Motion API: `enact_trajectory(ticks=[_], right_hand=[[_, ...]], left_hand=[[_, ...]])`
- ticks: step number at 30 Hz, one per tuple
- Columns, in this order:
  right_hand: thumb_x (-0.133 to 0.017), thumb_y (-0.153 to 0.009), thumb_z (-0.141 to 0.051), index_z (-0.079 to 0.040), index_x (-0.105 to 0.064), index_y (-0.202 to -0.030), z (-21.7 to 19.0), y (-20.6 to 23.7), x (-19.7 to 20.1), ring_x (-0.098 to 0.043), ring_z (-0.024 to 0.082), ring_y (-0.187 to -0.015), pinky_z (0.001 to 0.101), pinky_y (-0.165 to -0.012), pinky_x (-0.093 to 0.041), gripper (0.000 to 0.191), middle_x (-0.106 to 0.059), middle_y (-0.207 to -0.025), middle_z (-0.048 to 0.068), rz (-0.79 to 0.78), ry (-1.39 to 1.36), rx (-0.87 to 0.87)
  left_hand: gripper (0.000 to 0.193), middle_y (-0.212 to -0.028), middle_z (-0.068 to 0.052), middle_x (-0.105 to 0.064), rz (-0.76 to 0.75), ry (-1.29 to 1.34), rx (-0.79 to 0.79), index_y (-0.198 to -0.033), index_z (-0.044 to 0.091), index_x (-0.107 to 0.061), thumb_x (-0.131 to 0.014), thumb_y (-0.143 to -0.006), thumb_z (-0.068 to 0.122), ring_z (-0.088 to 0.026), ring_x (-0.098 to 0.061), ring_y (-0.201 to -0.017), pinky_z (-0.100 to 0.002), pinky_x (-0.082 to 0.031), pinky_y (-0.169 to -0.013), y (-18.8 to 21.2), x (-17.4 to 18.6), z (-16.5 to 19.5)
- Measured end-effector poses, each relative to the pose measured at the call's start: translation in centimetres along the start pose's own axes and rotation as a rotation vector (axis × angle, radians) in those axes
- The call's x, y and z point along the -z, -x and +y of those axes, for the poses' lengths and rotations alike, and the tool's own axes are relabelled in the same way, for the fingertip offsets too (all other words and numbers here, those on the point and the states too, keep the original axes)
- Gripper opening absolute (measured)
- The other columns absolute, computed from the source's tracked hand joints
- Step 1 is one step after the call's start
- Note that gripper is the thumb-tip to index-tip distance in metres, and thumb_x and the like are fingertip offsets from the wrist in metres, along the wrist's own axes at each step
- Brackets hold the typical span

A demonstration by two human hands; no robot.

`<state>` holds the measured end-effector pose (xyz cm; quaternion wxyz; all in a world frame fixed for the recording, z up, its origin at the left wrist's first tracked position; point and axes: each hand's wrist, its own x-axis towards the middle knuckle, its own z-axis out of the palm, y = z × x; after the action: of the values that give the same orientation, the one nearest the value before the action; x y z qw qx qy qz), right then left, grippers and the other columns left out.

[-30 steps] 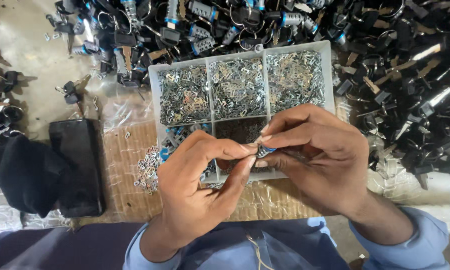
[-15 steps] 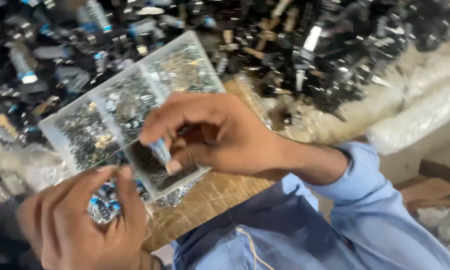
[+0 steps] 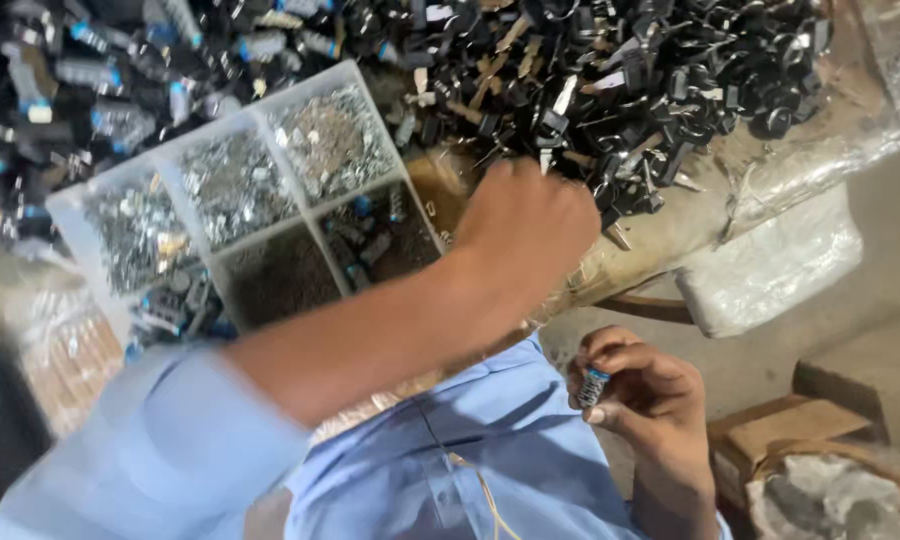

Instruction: The person assembles lock cylinders by hand at a workbench. They pick small metal pins and springs from a compartment tray, insert the parts into a lock body held in their hands, and place finished cylinders onto the table among a large pile of padlocks and keys.

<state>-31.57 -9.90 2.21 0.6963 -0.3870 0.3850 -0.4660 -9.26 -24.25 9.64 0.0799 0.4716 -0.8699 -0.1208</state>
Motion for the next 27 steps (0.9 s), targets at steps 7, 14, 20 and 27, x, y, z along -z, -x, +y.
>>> enact_trajectory(ticks=[7, 14, 20, 27], right_hand=[[-0.079, -0.079, 0.014, 0.003, -0.071, -0.11, -0.6, -0.4, -0.8, -0.068, 0.027, -0.102, 0.0355, -0.085, -0.061, 0.035, -0.062, -0.12, 0.02, 0.035, -0.026, 0.015], [-0.079, -0.079, 0.015, 0.004, -0.07, -0.111, -1.6, -3.4, -3.4, -0.069, 0.025, -0.1, 0.0331, -0.082, -0.063, 0.034, -0.064, -0.119, 0.02, -0.099, 0.014, 0.011], [-0.079, -0.08, 0.015, 0.005, -0.071, -0.111, -1.2, -2.7, -4.1, -0.068, 0.025, -0.102, 0.0328, -0.083, -0.063, 0.033, -0.064, -0.121, 0.021, -0.052, -0.017, 0.026], [-0.079, -0.076, 0.016, 0.006, -0.07, -0.109, -1.4, -2.1, -4.0, -0.067, 0.022, -0.105, 0.03, -0.084, -0.062, 0.036, -0.063, -0.122, 0.02, -0.002, 0.079, 0.032]], left_hand=[[0.036, -0.081, -0.02, -0.072, 0.064, -0.09, 0.017, -0.113, -0.006, -0.066, -0.071, -0.077, -0.001, -0.033, -0.073, -0.081, -0.037, -0.063, -0.062, 0.2, -0.1, -3.6], [0.026, -0.099, -0.018, -0.068, 0.177, -0.152, 0.072, -0.106, 0.001, -0.07, -0.073, -0.079, 0.0, -0.029, -0.067, -0.096, -0.035, -0.062, -0.078, 1.8, 0.4, -4.1], [0.024, -0.103, -0.016, -0.069, 0.011, -0.173, -0.04, -0.096, 0.004, -0.074, -0.077, -0.072, 0.007, -0.029, -0.065, -0.1, -0.034, -0.057, -0.075, 1.6, 1.1, -1.9], [0.018, -0.1, -0.015, -0.071, -0.032, -0.442, -0.058, -0.094, 0.002, -0.074, -0.076, -0.076, 0.007, -0.029, -0.064, -0.1, -0.035, -0.058, -0.072, -0.7, -4.2, -4.5]])
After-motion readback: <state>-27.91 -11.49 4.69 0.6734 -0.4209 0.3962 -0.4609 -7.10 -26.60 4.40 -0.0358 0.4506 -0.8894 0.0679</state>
